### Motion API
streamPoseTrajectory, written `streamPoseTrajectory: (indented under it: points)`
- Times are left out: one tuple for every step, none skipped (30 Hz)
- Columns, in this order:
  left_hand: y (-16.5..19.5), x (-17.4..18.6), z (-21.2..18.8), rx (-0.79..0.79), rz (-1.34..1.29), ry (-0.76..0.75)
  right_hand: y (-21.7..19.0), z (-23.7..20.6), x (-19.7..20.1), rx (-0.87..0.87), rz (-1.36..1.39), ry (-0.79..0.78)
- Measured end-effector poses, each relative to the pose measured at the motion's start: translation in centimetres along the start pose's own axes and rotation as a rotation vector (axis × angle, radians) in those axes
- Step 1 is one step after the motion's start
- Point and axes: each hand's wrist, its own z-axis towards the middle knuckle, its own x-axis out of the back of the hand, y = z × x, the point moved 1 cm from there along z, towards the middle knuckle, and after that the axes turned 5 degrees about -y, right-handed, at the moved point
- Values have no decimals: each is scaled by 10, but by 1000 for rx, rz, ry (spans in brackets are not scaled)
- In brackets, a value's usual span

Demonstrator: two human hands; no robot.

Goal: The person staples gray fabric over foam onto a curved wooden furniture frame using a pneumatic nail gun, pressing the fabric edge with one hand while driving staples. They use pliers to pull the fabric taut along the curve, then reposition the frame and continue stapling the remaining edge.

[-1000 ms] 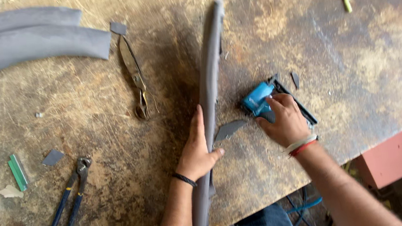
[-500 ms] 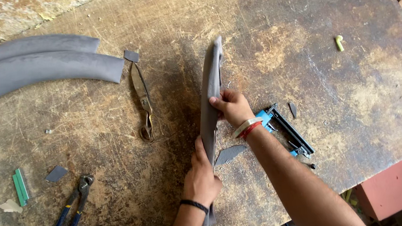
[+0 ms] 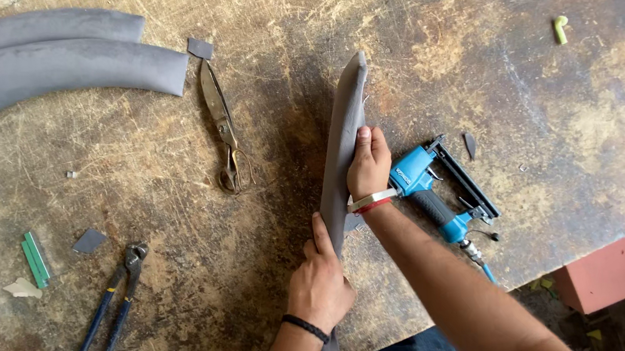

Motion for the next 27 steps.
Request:
streamPoseTrajectory:
  points:
    - [-9, -3, 4, -202, -26, 164, 7, 1, -1, 9, 4, -11]
    - [-17, -7, 6, -402, -56, 321, 13, 1, -1, 26, 26, -10]
    - [-26, -11, 12, -461, -347, 234, 18, 0, -1, 45, 47, -7]
    - [-33, -11, 24, -519, -633, 143, 21, 0, 0, 72, 70, 0]
    - [-38, -8, 38, -571, -918, 46, 25, 0, 1, 66, 87, 0]
    - [-37, -3, 57, -610, -894, 105, 27, -1, 2, 60, 105, 2]
    - [-33, 2, 76, -648, -866, 161, 29, -1, 3, 54, 124, 6]
    - [-29, 6, 91, -685, -869, 190, 29, -2, 5, 46, 116, 12]
    - [-24, 11, 107, -728, -871, 224, 30, -3, 7, 46, 107, 15]
    - [-20, 16, 119, -773, -875, 256, 29, -2, 8, 47, 97, 21]
    - [-17, 17, 125, -772, -823, 277, 29, -3, 10, 38, 93, 26]
    - [-16, 18, 128, -771, -771, 299, 28, -2, 12, 30, 88, 31]
    - [-14, 19, 130, -775, -718, 323, 27, -2, 13, 27, 83, 37]
    - [-11, 21, 130, -788, -688, 337, 25, -2, 14, 27, 96, 25]
    - [-8, 23, 131, -801, -654, 357, 23, -2, 15, 32, 113, 9]
    - [-5, 27, 132, -808, -619, 377, 21, -2, 14, 31, 131, -8]
    - [3, 32, 137, -829, -513, 449, 19, -1, 14, 46, 182, -52]
    - [13, 38, 145, -847, -405, 521, 17, 0, 14, 60, 232, -96]
    - [25, 44, 155, -873, -294, 596, 14, 1, 14, 85, 283, -138]
    - [36, 49, 164, -845, -204, 606, 14, 2, 15, -22, 319, -103]
    - [44, 52, 169, -807, -118, 609, 14, 2, 16, -138, 356, -65]
    - [46, 53, 170, -761, -28, 607, 16, 2, 17, -262, 397, -25]
    - [42, 54, 169, -843, -288, 525, 16, 2, 15, -141, 298, -37]
    - [35, 54, 165, -919, -553, 434, 17, 4, 11, -16, 195, -42]
    - [25, 55, 160, -975, -824, 340, 18, 3, 10, 103, 88, -54]
    - [13, 48, 149, -870, -842, 296, 22, 0, 9, 85, 44, -54]
    - [-1, 43, 136, -776, -847, 263, 26, 1, 3, 83, 10, -57]
